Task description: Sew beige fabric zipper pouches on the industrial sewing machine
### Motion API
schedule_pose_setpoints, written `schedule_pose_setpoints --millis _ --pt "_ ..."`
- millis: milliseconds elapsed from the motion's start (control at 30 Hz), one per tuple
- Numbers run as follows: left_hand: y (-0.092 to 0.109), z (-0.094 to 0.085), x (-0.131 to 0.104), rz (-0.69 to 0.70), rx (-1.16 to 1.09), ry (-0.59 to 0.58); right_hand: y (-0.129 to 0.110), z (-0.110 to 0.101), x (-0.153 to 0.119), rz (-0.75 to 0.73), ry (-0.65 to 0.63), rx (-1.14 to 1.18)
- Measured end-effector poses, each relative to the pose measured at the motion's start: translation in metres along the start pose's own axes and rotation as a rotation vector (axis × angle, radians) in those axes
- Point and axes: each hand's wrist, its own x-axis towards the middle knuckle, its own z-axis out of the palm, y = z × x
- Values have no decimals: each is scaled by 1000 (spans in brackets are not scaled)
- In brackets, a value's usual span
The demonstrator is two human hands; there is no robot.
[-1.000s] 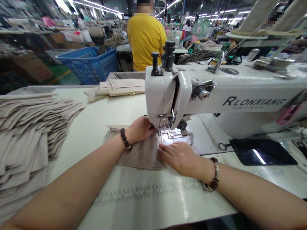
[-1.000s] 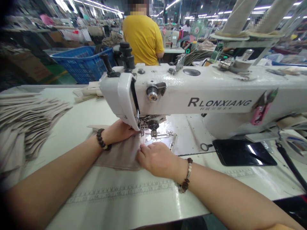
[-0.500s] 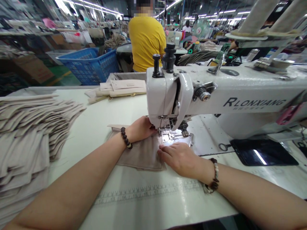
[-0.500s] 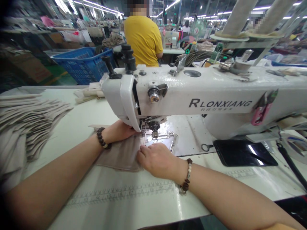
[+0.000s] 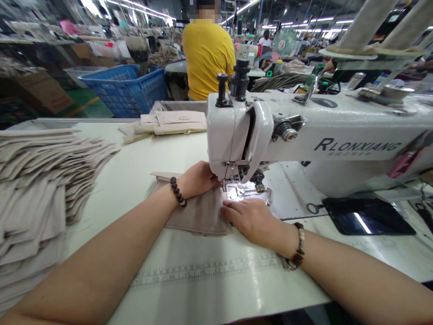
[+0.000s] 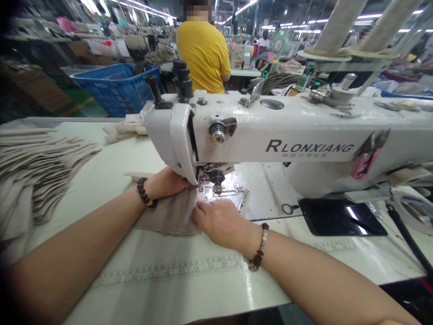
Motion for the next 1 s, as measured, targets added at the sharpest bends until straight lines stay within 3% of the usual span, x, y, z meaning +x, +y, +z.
schedule_pose_setpoints --millis 400,1000 --pt "-8 7 3 -5 117 16 5 3 5 106 11 1" --pt "3 3 5 -40 237 -13 4 -3 9 204 -77 110"
